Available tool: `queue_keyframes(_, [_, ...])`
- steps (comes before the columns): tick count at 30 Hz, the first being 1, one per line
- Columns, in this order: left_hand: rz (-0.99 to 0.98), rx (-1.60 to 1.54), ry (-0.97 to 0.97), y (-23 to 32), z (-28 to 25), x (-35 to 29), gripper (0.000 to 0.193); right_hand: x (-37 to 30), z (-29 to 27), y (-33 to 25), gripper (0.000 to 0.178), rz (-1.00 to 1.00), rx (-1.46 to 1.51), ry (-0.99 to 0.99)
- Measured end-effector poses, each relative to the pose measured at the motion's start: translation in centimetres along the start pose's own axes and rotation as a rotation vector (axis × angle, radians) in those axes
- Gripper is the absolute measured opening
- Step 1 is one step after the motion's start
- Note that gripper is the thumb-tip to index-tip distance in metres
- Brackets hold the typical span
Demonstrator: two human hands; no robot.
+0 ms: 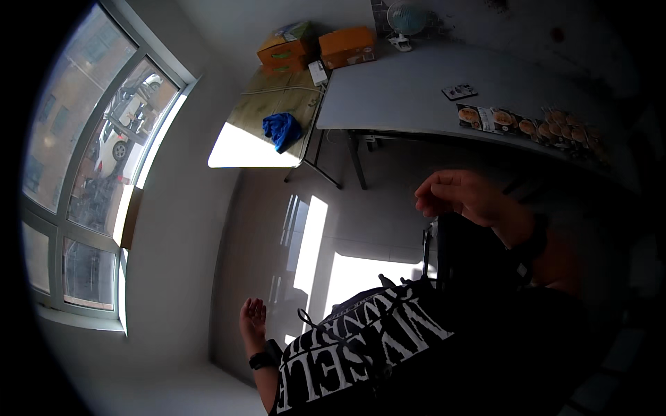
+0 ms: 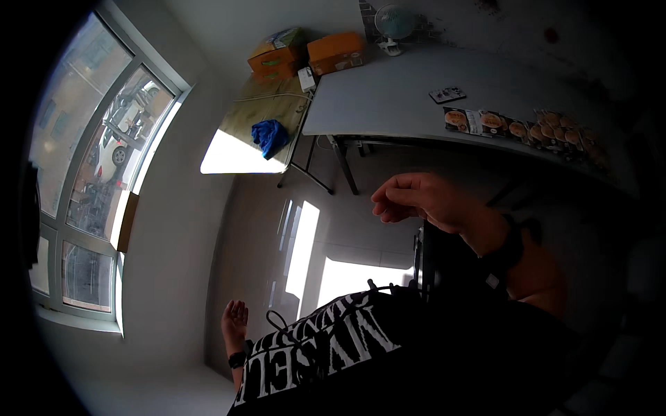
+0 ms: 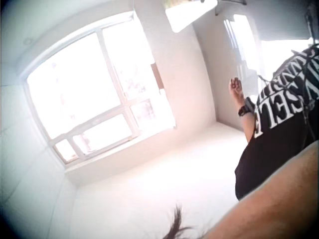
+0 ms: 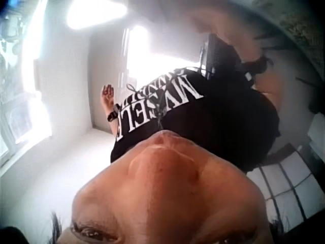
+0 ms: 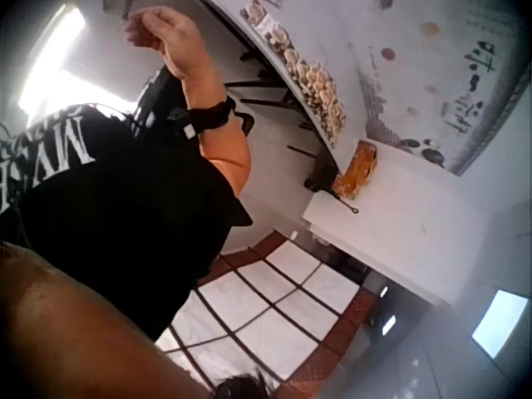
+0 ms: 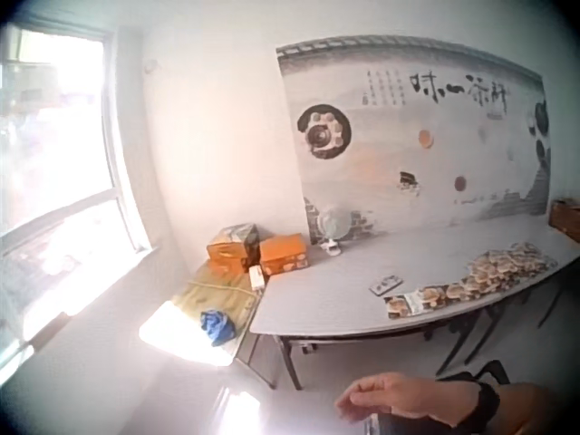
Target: The person opens a cardboard box, inserts cardboard dividers to create compartments, and then transfers individual beverage packets from a table into the box while occasionally inspecting the packaging.
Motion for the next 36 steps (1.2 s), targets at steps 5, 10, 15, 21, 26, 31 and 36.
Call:
queue_keyframes(5, [-0.167, -0.003, -0.026, 0.3, 5.0, 14.2, 0.036, -3.9, -4.9, 1.3, 0.028, -0.065, 0.148, 0.352])
queue_keyframes(10, [-0.152, 0.181, -0.217, 2.0, 16.4, 33.6, 0.043, -5.9, -7.5, 3.1, 0.027, -0.137, 0.239, 0.72])
queue_keyframes(15, [-0.097, 0.226, -0.475, 4.0, 31.7, 51.1, 0.031, -2.9, -10.2, 3.1, 0.027, -0.28, 0.348, 1.001])
queue_keyframes(21, [-0.027, 0.549, -0.63, 4.1, 51.7, 70.1, 0.025, 3.8, -15.9, -0.6, 0.027, -0.389, 0.346, 1.192])
queue_keyframes(26, [0.185, 1.175, -0.771, 4.4, 64.7, 85.8, 0.041, 7.3, -19.3, -4.9, 0.027, -0.279, 0.334, 1.329])
queue_keyframes(31, [0.598, 1.98, -0.554, 3.5, 77.7, 92.2, 0.063, 10.2, -20.2, -6.2, 0.027, -0.252, 0.493, 1.548])
queue_keyframes(36, [0.359, 2.145, -0.57, 1.3, 82.9, 96.9, 0.078, 12.0, -21.9, -7.7, 0.028, -0.088, 0.473, 1.586])
Point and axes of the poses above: each hand's wrist, its own x-axis towards the middle knuckle, its own z-axis out of the palm, y = z × x, the point moved 3 cm from there along x, towards the middle knuckle, and after that the axes turned 15 degrees about -y, right-handed, at the moved point
